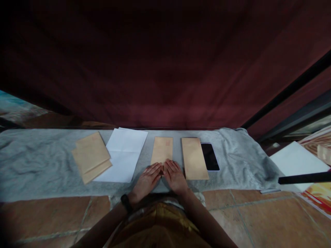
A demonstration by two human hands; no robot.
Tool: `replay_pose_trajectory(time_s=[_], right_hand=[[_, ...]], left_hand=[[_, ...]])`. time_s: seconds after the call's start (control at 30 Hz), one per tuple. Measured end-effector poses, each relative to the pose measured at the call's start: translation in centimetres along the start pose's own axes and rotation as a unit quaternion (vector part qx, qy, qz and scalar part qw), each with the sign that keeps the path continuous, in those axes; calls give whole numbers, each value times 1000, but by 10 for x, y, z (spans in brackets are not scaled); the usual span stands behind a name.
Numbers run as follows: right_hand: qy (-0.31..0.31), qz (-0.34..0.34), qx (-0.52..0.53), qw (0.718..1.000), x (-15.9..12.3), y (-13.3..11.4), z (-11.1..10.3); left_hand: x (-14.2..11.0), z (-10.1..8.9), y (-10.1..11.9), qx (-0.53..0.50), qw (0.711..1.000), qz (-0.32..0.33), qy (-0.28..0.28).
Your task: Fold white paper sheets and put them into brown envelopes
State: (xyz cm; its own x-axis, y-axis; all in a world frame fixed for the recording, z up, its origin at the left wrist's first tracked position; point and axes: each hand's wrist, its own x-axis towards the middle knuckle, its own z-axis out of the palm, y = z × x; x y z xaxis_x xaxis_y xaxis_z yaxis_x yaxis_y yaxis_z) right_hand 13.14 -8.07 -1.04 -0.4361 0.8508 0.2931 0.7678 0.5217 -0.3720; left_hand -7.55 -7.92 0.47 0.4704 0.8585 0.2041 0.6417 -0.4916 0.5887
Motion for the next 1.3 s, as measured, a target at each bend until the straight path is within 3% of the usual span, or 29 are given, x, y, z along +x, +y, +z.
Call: replay_pose_trajectory(time_s=[0.23, 0.43, 0.57, 0.7, 1.03, 1.2, 1.3], right_hand=[[-3, 10, 18, 1000, -15, -8, -9], [21, 8, 29, 999, -16, -10, -9], [24, 12, 36, 999, -15, -11, -12], [25, 16, 40, 999, -12, -13, -15], [15, 26, 45, 999, -9, -16, -18], [19, 21, 56, 998, -12, -14, -17], [32, 24, 71, 997, -11, -14, -16]], left_hand=[[5, -10, 1, 103, 994, 26, -22], [60, -26, -7, 80, 992, 66, -66], [107, -11, -22, 142, 987, 54, -46], [125, 7, -33, 205, 976, 44, -52], [82, 3, -30, 165, 969, 143, -119], [62, -11, -22, 116, 968, 131, -177], [49, -17, -20, 99, 970, 121, -184]])
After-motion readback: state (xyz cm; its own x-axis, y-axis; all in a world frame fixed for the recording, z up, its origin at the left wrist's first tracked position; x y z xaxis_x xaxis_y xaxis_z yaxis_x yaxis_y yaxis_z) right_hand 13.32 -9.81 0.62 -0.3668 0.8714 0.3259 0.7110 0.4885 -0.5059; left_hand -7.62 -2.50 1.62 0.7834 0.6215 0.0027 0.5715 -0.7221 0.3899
